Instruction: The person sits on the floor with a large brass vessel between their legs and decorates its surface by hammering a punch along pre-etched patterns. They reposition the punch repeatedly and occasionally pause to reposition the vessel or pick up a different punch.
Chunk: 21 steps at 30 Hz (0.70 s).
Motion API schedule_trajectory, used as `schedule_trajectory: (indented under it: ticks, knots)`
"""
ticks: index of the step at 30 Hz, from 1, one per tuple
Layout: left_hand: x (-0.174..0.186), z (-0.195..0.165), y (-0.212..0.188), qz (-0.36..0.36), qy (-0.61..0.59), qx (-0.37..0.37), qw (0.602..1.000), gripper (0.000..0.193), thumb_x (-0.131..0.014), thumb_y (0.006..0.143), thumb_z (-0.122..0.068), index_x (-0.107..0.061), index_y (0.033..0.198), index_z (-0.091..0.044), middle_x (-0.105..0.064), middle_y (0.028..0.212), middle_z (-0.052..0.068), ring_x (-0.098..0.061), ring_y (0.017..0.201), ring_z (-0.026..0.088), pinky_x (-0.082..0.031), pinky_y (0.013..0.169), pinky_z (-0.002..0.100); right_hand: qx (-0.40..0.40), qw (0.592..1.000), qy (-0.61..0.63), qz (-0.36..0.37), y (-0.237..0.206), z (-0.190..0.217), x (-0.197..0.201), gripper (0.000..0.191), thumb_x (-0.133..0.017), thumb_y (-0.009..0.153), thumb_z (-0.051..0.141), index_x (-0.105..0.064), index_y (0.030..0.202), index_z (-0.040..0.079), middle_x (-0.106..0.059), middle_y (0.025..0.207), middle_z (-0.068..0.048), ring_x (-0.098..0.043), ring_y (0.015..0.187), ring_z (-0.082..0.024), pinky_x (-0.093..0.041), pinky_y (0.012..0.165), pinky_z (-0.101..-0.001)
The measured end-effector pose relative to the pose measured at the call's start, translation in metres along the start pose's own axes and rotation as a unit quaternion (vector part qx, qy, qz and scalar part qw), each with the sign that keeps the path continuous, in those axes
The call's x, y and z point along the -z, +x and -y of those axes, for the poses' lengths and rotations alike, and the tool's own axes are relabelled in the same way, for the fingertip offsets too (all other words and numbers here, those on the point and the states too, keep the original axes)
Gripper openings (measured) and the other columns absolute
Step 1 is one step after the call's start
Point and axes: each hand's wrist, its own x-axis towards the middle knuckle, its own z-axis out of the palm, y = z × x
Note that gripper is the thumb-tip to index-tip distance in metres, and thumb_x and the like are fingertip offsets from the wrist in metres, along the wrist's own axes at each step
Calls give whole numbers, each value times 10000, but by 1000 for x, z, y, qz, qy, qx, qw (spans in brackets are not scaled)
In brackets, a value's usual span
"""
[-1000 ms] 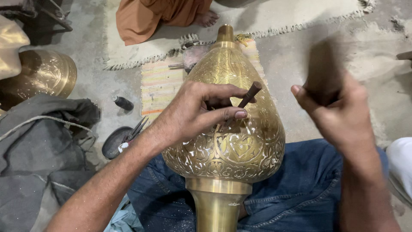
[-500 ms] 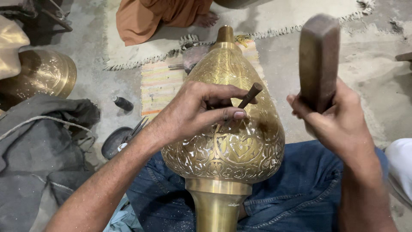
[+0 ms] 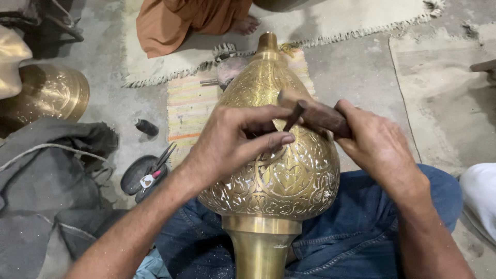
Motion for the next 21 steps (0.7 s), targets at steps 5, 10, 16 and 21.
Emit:
schedule_trajectory:
  ticks: [5, 10, 16, 21]
  knots:
    - [0, 1, 5, -3, -8, -18, 1000, 356, -720, 932, -273, -709, 1252, -118, -822, 855, 46, -797, 680, 92, -677, 627, 280, 8, 988, 149, -37, 5, -15, 14, 128, -711, 968, 103, -615, 1044, 65, -709, 869, -111, -697, 736, -214, -593, 644, -370]
    - [0, 2, 3, 0, -20, -19, 1000, 364, -732, 922, -273, -720, 1242, -100, -821, 890, 52, -803, 724, 115, -683, 656, 302, 64, 861, 497, -92, -2, -20, 24, 116, -722, 976, 67, -611, 1007, 78, -672, 881, -48, -696, 804, -141, -635, 754, -328]
    - [1, 1, 4, -7, -7, -46, 999, 370, -753, 920, -270, -724, 1237, -81, -817, 944, 77, -805, 809, 142, -685, 720, 327, 13, 969, 228, -95, -6, -20, 31, 123, -734, 964, 81, -622, 999, 45, -718, 853, -88, -716, 760, -186, -598, 647, -346]
    - [3, -2, 7, 6, 11, -28, 1000, 361, -760, 899, -299, -745, 1195, -93, -816, 957, 73, -801, 775, 135, -683, 690, 319, -44, 999, -5, -5, -5, -22, 27, 185, -739, 969, 135, -657, 1131, 95, -724, 787, -89, -723, 699, -194, -605, 637, -346]
